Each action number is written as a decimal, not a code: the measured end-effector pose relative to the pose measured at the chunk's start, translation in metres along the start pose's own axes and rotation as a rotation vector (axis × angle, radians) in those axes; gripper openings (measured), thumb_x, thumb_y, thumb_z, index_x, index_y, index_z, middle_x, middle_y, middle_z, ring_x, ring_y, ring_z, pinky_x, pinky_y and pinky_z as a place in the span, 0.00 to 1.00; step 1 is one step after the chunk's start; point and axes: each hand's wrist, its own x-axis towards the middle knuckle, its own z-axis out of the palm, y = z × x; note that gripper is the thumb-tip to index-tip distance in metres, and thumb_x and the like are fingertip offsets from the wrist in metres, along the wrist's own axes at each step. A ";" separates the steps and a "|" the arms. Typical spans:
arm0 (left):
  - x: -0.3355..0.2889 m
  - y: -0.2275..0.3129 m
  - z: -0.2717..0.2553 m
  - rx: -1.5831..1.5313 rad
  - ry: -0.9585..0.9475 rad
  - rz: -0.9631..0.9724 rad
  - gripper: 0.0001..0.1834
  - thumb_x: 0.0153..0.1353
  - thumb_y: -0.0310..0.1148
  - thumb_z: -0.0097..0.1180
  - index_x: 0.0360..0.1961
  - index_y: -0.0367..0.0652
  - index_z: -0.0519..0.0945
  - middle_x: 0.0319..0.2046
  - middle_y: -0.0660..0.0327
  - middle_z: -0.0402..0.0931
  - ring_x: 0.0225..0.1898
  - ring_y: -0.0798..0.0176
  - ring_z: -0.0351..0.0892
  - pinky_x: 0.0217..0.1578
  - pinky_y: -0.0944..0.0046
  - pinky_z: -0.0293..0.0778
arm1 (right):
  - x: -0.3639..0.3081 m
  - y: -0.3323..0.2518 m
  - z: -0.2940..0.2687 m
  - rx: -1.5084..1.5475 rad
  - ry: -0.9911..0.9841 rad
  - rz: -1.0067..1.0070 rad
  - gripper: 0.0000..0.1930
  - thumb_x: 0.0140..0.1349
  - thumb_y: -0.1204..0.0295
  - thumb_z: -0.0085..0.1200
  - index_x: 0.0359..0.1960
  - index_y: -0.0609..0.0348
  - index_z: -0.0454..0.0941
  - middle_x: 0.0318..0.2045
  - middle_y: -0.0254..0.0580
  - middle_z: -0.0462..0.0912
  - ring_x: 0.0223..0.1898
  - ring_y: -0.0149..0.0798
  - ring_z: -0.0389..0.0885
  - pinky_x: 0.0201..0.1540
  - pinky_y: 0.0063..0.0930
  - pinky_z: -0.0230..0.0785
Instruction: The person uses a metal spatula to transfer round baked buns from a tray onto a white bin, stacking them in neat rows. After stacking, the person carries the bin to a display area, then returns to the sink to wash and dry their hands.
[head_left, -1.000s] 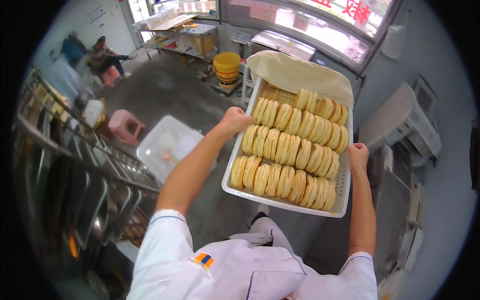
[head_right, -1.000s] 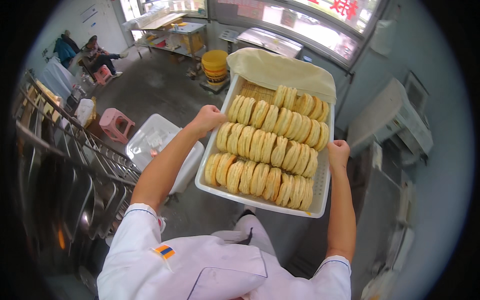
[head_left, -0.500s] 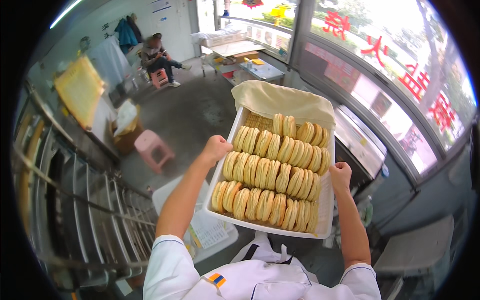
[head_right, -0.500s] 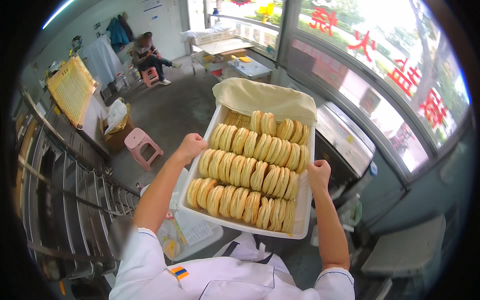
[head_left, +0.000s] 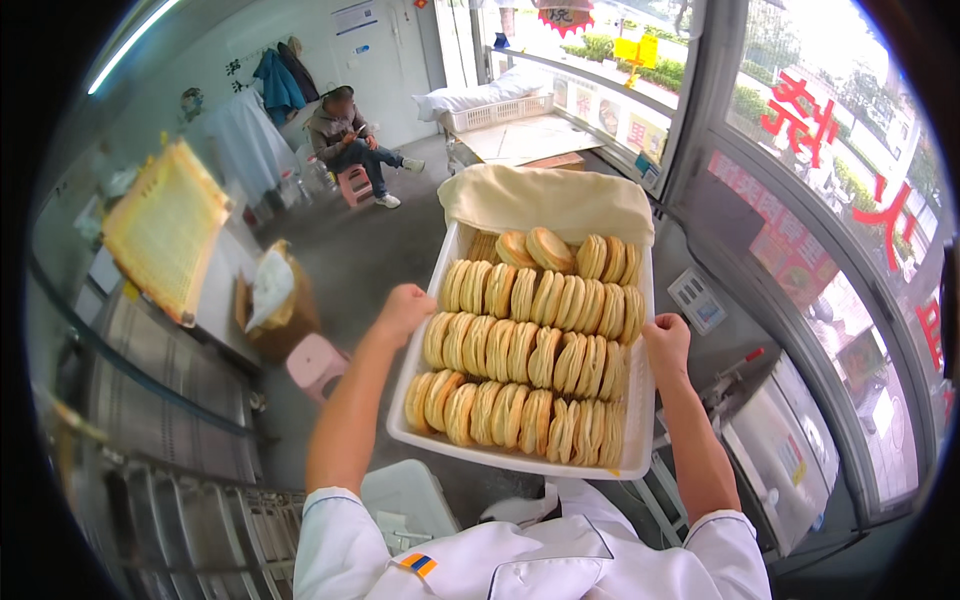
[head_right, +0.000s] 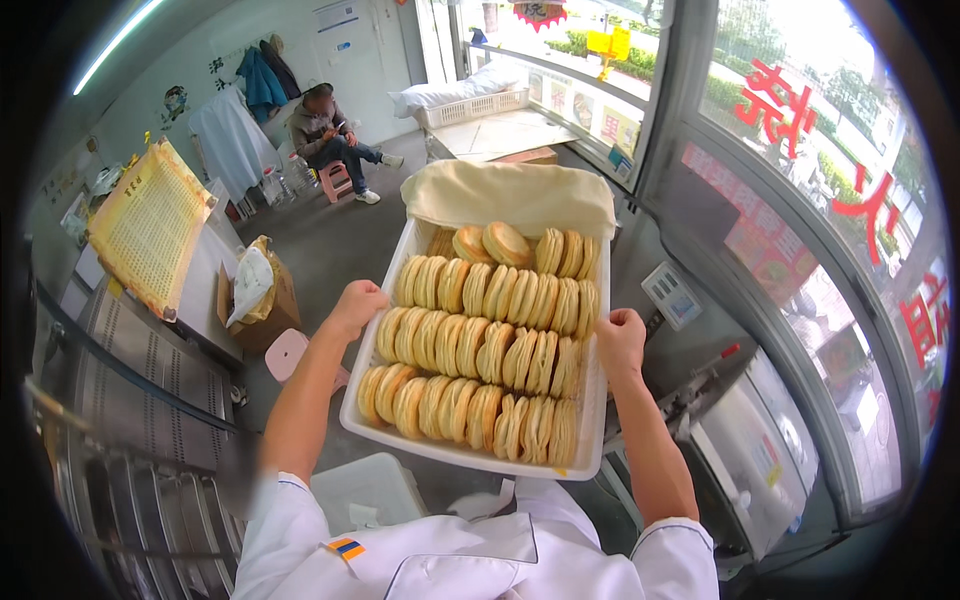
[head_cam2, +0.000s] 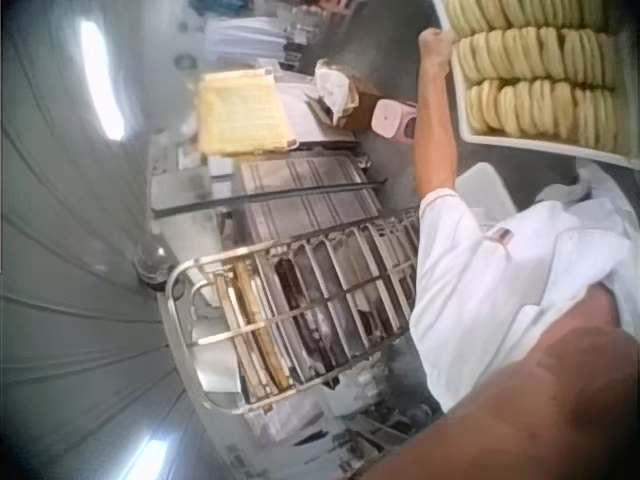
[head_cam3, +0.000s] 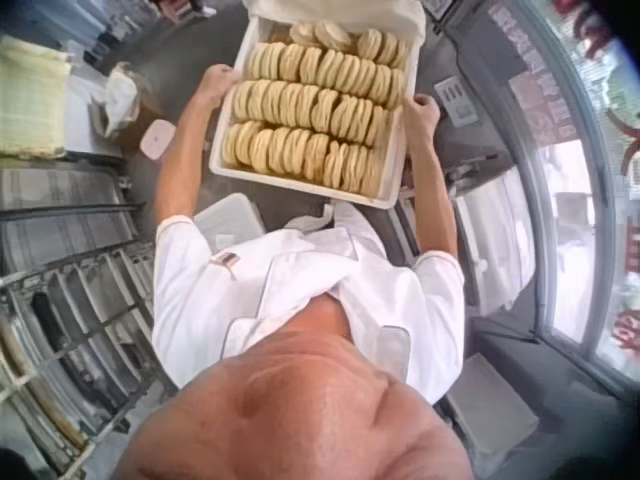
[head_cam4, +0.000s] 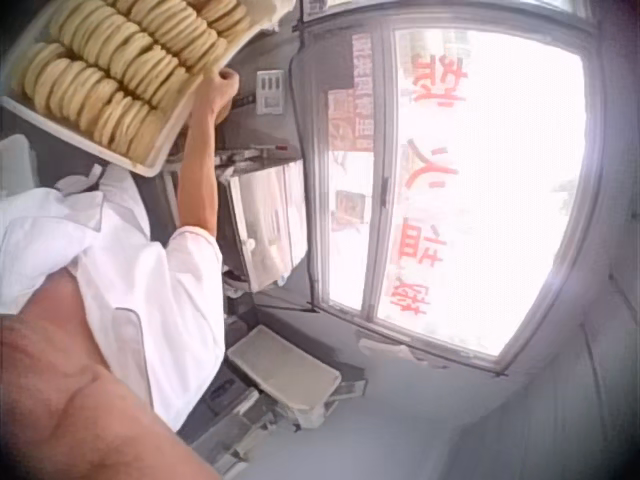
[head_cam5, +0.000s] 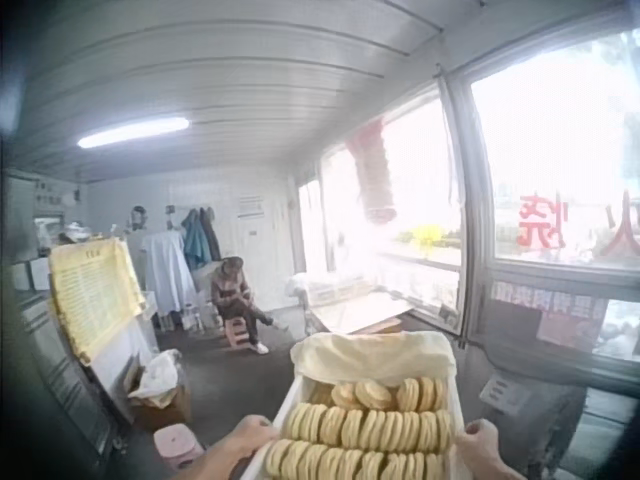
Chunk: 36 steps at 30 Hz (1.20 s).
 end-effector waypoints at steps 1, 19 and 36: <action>0.001 0.001 0.000 -0.028 -0.029 -0.022 0.05 0.52 0.27 0.62 0.29 0.38 0.80 0.27 0.62 0.78 0.27 0.67 0.74 0.28 0.62 0.72 | -0.002 -0.003 0.000 -0.021 0.018 0.024 0.08 0.53 0.74 0.61 0.31 0.65 0.77 0.28 0.38 0.80 0.31 0.33 0.75 0.36 0.32 0.71; 0.015 -0.023 0.006 -0.110 -0.019 0.071 0.06 0.51 0.28 0.63 0.28 0.37 0.80 0.26 0.61 0.79 0.28 0.66 0.74 0.30 0.61 0.73 | -0.001 -0.021 -0.005 -0.025 0.006 -0.015 0.09 0.54 0.73 0.60 0.36 0.65 0.80 0.31 0.35 0.81 0.32 0.30 0.76 0.38 0.26 0.70; -0.004 0.003 -0.003 0.105 0.073 0.046 0.09 0.49 0.32 0.63 0.28 0.38 0.81 0.26 0.63 0.78 0.30 0.68 0.74 0.31 0.63 0.73 | 0.007 0.004 0.002 0.082 -0.028 -0.034 0.06 0.55 0.77 0.58 0.34 0.65 0.78 0.30 0.34 0.80 0.31 0.28 0.74 0.37 0.25 0.71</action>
